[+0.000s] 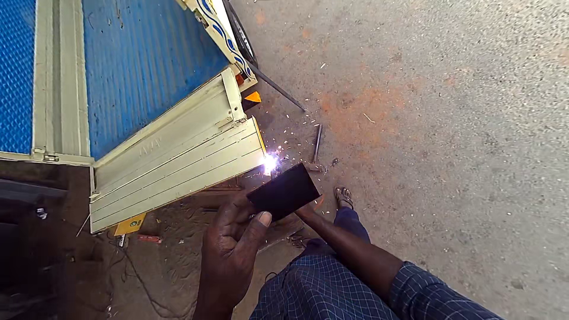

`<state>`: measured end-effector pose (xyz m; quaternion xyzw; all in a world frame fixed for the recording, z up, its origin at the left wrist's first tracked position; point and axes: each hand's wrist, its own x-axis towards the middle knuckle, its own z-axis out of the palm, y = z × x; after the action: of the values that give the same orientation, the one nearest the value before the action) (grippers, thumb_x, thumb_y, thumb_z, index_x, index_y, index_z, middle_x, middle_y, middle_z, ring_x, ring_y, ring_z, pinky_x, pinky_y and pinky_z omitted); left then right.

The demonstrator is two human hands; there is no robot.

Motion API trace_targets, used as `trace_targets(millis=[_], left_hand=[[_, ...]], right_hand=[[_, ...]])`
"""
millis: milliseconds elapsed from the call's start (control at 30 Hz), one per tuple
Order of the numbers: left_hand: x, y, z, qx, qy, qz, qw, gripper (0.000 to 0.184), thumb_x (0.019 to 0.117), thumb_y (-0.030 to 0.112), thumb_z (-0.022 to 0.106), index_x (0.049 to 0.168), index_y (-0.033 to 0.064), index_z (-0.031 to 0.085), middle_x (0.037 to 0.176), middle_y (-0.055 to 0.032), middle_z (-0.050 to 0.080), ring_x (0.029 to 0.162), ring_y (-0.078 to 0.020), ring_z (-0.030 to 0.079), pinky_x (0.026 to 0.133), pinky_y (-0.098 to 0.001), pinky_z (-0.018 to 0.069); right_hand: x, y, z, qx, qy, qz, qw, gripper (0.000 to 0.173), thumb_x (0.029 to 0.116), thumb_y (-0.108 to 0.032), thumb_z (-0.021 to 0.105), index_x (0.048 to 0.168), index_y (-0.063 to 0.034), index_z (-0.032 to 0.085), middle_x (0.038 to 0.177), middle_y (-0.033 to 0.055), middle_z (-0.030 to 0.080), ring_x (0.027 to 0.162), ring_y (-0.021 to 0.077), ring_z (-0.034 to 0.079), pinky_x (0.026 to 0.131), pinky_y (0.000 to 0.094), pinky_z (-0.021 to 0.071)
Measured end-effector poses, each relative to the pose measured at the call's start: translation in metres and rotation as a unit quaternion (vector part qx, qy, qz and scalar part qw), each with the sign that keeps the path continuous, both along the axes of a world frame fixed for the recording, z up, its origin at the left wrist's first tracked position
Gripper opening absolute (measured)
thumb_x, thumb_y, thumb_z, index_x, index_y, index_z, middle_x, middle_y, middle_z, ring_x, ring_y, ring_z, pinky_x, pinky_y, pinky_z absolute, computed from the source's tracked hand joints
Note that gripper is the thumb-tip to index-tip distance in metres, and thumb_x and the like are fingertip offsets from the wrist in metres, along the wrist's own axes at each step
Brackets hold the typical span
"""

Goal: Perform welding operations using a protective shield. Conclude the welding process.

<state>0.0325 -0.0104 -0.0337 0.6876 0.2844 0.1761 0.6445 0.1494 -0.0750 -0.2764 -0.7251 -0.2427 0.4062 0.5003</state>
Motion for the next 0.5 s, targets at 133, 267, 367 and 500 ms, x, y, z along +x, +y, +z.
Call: trace_targets(millis=[133, 267, 367, 500], left_hand=[[-0.002, 0.001, -0.001, 0.009, 0.005, 0.009, 1.000, 0.035, 0.1005, 0.007, 0.062, 0.135, 0.0064, 0.058, 0.118, -0.0227, 0.069, 0.099, -0.0415, 0.073, 0.086, -0.0568, 0.0637], [-0.002, 0.000, -0.001, 0.019, 0.014, 0.018, 1.000, 0.036, 0.0994, 0.009, 0.064, 0.135, 0.0090, 0.058, 0.117, -0.0193, 0.070, 0.099, -0.0378, 0.073, 0.085, -0.0542, 0.0644], [-0.001, 0.001, -0.001, 0.012, 0.008, 0.005, 1.000, 0.035, 0.1006, 0.008, 0.061, 0.135, 0.0068, 0.058, 0.118, -0.0211, 0.069, 0.098, -0.0393, 0.073, 0.084, -0.0542, 0.0645], [0.000, 0.002, 0.000, -0.001, 0.002, 0.002, 1.000, 0.034, 0.1010, 0.008, 0.061, 0.134, 0.0059, 0.058, 0.117, -0.0223, 0.069, 0.098, -0.0411, 0.073, 0.085, -0.0560, 0.0640]], right_hand=[[-0.021, 0.007, -0.018, 0.033, -0.105, -0.103, 0.988, 0.046, 0.1089, -0.030, 0.047, 0.108, 0.0140, 0.062, 0.087, 0.0274, 0.066, 0.078, 0.0356, 0.068, 0.071, 0.0467, 0.0548], [0.016, 0.008, 0.047, -0.135, 0.131, 0.001, 0.982, 0.044, 0.1113, -0.024, 0.043, 0.139, 0.0091, 0.051, 0.125, 0.0288, 0.064, 0.117, 0.0387, 0.063, 0.105, 0.0518, 0.0450], [0.016, 0.007, 0.047, -0.119, 0.114, 0.000, 0.986, 0.045, 0.1114, -0.024, 0.043, 0.140, 0.0105, 0.050, 0.125, 0.0296, 0.064, 0.116, 0.0390, 0.063, 0.104, 0.0516, 0.0466], [0.012, 0.005, 0.031, -0.110, 0.102, 0.007, 0.989, 0.043, 0.1108, -0.027, 0.045, 0.133, 0.0078, 0.057, 0.121, 0.0269, 0.066, 0.113, 0.0366, 0.064, 0.101, 0.0509, 0.0480]])
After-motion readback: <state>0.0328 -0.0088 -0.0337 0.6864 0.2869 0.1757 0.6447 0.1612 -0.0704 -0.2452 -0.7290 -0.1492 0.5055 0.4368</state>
